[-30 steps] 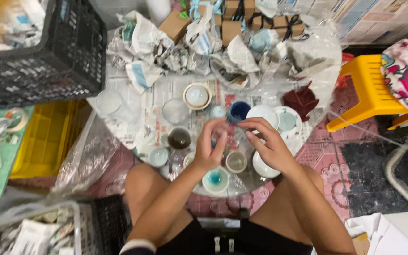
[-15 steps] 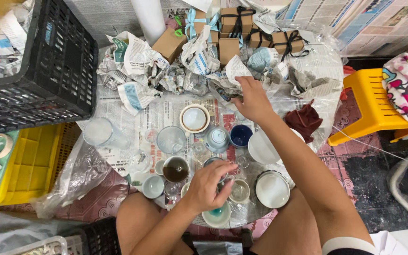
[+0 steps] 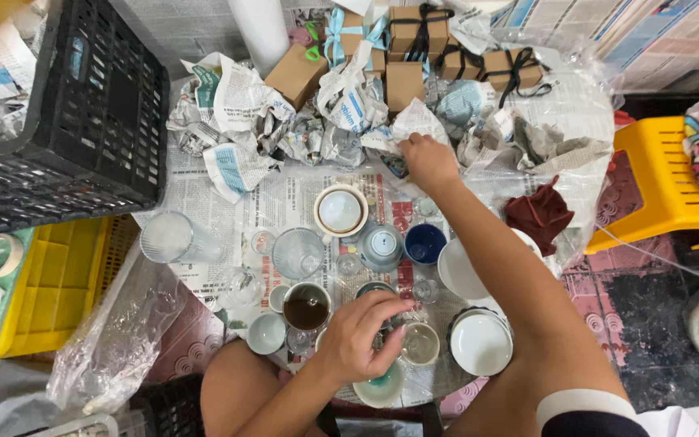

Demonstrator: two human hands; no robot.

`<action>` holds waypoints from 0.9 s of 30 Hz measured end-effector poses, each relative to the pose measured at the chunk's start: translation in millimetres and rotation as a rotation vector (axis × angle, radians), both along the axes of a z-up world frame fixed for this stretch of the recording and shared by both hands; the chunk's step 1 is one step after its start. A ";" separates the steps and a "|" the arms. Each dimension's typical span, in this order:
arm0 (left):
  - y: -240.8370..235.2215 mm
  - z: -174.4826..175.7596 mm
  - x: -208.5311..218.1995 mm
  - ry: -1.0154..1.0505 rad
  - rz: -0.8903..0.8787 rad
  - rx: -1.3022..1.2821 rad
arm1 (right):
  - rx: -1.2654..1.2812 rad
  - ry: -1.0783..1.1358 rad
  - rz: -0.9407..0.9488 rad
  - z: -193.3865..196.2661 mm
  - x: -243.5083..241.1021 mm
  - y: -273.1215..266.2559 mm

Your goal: The person sits cross-legged and wraps small ceramic items, including cups and bowls, in newspaper. They fold the paper around each item and place the wrapped bundles into a nearby basket. The process is repeated for multiple items.

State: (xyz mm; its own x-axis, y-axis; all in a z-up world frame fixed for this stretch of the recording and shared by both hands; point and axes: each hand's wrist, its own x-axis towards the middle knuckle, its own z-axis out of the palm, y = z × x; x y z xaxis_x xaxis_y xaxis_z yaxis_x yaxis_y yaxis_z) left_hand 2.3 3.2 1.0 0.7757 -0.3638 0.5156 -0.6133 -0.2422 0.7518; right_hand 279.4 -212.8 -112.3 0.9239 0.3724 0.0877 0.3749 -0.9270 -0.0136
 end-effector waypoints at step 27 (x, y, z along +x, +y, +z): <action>-6.6 -23.8 -6.6 0.181 0.037 -0.378 | 0.811 -0.159 0.190 176.2 -146.4 7.8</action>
